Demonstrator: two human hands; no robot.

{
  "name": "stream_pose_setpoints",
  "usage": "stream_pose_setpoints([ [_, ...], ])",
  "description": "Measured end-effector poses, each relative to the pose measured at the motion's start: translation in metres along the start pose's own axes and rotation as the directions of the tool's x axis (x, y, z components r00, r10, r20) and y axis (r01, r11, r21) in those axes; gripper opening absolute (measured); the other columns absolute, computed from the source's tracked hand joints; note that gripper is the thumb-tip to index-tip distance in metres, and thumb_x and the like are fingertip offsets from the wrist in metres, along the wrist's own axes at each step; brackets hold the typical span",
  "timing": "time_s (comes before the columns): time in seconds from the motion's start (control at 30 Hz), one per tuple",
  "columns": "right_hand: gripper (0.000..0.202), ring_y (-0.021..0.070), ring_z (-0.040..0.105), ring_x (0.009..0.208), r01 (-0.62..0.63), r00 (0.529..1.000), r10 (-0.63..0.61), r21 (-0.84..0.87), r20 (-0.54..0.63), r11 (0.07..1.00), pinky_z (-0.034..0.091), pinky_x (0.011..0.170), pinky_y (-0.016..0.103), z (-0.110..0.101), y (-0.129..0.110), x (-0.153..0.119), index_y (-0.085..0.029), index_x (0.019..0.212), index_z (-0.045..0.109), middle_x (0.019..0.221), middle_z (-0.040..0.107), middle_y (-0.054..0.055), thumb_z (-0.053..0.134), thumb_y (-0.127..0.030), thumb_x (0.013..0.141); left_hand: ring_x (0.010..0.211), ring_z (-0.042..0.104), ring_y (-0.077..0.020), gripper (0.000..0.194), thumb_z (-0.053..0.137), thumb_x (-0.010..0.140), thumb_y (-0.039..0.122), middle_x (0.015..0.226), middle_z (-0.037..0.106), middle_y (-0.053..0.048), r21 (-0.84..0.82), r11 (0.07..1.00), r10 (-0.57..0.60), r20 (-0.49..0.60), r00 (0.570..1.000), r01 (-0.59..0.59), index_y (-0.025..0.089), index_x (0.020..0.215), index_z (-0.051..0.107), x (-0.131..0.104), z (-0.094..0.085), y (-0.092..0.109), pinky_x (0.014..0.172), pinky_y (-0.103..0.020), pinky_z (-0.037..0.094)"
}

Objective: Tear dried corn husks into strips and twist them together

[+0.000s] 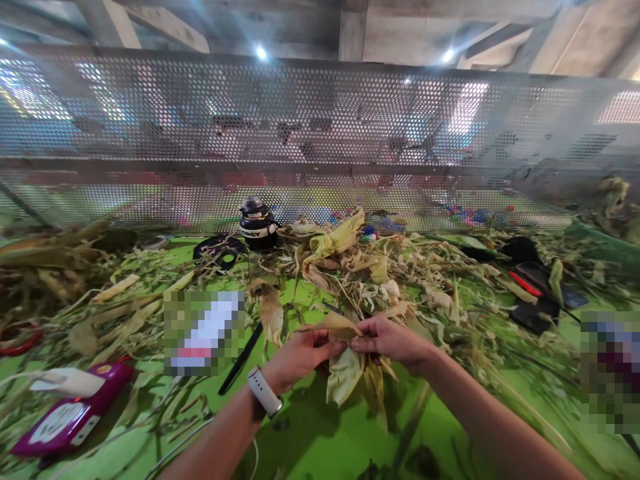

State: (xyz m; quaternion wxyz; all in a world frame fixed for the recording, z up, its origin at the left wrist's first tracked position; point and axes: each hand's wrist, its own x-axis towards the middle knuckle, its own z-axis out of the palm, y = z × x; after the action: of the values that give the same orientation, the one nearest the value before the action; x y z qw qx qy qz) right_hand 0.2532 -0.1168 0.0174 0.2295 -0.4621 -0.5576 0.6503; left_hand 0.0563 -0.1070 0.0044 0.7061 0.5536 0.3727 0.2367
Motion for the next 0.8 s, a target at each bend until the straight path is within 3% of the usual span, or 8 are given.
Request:
stream_pose_setpoints([
  [0.17, 0.043, 0.0043, 0.040, 0.048, 0.006, 0.993, 0.000, -0.049, 0.117, 0.999, 0.032, 0.043, 0.016, -0.002, 0.005, 0.001, -0.011, 0.075, 0.064, 0.058, 0.051, -0.005, 0.072, -0.052, 0.065, 0.091, 0.058, -0.0191, 0.044, 0.071, 0.068, 0.043, 0.099, 0.070, -0.004, 0.069, 0.996, 0.041, 0.091, 0.995, -0.047, 0.019, 0.104, 0.068, 0.001, -0.004, -0.001, 0.082, -0.028, 0.044],
  [0.3, 0.041, 0.0043, 0.039, 0.048, 0.025, 0.984, -0.014, -0.057, 0.180, 0.998, 0.032, 0.043, 0.016, -0.004, 0.008, 0.002, -0.011, 0.077, 0.064, 0.058, 0.049, -0.005, 0.070, -0.051, 0.068, 0.088, 0.058, -0.0177, 0.039, 0.068, 0.071, 0.043, 0.091, 0.070, -0.002, 0.081, 0.996, 0.013, 0.128, 0.992, -0.023, 0.019, 0.101, 0.069, -0.002, -0.005, 0.001, 0.080, -0.026, 0.044],
  [0.53, 0.041, 0.0054, 0.038, 0.053, 0.033, 0.977, -0.012, -0.094, 0.213, 0.995, 0.029, 0.048, 0.018, -0.002, 0.006, 0.000, -0.012, 0.078, 0.064, 0.062, 0.048, -0.004, 0.067, -0.052, 0.071, 0.067, 0.054, -0.0124, 0.032, 0.068, 0.070, 0.040, 0.076, 0.063, 0.000, 0.107, 0.991, -0.096, 0.158, 0.983, 0.080, 0.018, 0.093, 0.068, -0.005, -0.006, 0.004, 0.060, -0.021, 0.045],
  [0.63, 0.042, 0.0053, 0.036, 0.051, 0.023, 0.981, -0.001, -0.109, 0.196, 0.994, 0.026, 0.046, 0.018, 0.000, 0.003, -0.001, -0.011, 0.077, 0.063, 0.060, 0.046, -0.005, 0.066, -0.053, 0.070, 0.066, 0.052, -0.0120, 0.037, 0.065, 0.073, 0.043, 0.079, 0.060, 0.000, 0.130, 0.990, -0.073, 0.195, 0.978, 0.048, 0.020, 0.101, 0.065, -0.004, -0.009, 0.000, 0.054, -0.020, 0.046],
  [0.8, 0.043, 0.0054, 0.035, 0.052, 0.050, 0.982, -0.029, -0.110, 0.184, 0.993, 0.025, 0.046, 0.018, 0.001, -0.001, -0.002, -0.012, 0.076, 0.063, 0.060, 0.046, -0.005, 0.066, -0.054, 0.070, 0.070, 0.054, -0.0133, 0.038, 0.060, 0.077, 0.046, 0.085, 0.061, -0.003, 0.143, 0.990, -0.026, 0.242, 0.970, -0.010, 0.020, 0.106, 0.063, -0.003, -0.013, -0.006, 0.056, -0.021, 0.047],
])
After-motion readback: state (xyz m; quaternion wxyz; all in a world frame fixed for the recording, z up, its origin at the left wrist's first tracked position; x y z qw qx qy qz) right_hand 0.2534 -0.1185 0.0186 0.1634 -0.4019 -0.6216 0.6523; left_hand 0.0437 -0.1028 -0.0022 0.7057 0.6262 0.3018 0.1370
